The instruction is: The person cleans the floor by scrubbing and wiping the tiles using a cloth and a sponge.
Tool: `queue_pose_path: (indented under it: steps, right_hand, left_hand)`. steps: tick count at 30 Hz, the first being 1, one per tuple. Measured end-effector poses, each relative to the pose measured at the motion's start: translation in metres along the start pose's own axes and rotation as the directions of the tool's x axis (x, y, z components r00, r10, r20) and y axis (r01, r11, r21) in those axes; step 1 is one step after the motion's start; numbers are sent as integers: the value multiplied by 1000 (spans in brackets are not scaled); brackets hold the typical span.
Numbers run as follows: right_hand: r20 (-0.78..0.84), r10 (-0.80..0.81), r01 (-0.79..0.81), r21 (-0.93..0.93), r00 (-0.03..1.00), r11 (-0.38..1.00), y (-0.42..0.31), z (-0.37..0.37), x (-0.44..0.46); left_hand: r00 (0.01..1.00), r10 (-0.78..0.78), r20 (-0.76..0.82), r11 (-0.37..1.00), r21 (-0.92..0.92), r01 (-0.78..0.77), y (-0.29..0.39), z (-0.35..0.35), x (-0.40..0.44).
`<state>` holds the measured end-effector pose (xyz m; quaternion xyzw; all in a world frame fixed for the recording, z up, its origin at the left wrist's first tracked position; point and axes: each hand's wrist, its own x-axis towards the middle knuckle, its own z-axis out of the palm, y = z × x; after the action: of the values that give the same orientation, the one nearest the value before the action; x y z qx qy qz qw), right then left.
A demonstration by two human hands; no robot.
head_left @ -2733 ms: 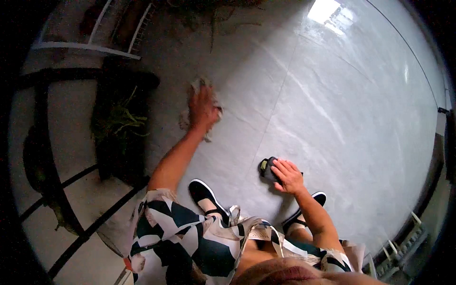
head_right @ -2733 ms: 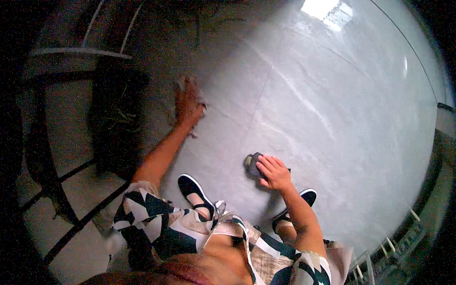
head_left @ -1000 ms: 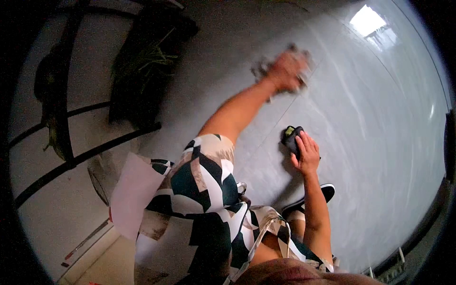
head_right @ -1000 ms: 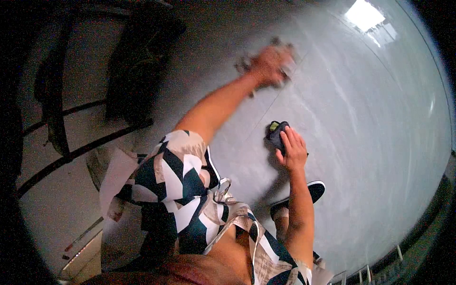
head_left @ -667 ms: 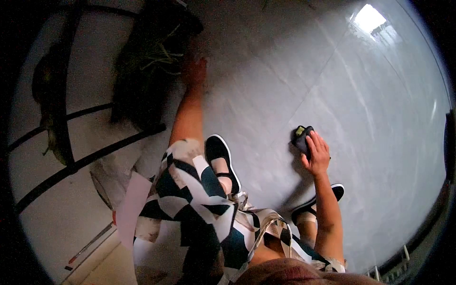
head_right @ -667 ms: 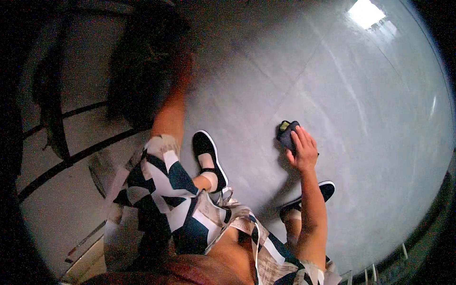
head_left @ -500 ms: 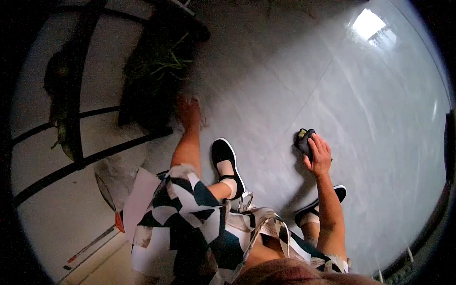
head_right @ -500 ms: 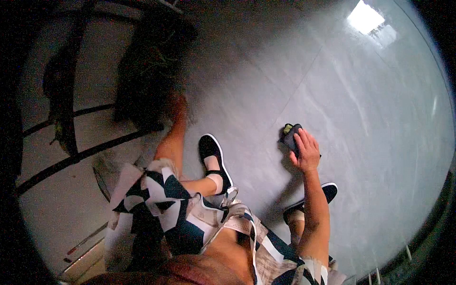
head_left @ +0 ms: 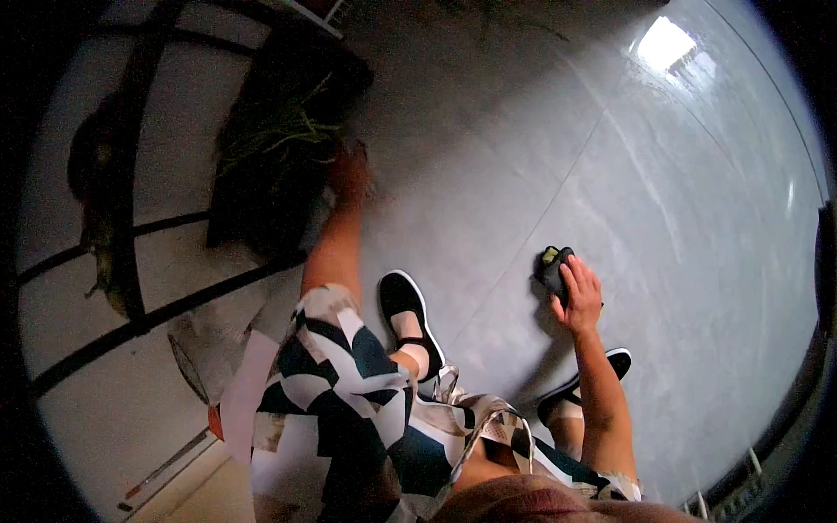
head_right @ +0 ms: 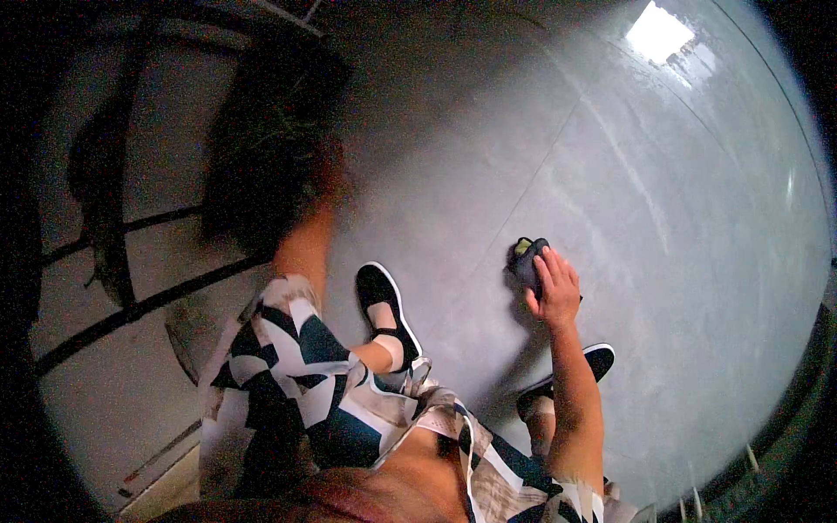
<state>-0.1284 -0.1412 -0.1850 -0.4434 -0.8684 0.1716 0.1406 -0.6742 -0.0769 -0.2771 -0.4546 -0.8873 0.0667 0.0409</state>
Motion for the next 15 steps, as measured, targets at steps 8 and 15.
queue_pose_path:
  steps: [8,15]
  right_hand:
    - [94,10,-12,13,996,1000,4,-10,6]
    - [128,25,-27,16,991,999,8,-5,4]
  left_hand:
    - [907,421,-24,853,-330,-405,146,-92,-2]
    - [898,440,23,835,-377,-400,167,-93,137]
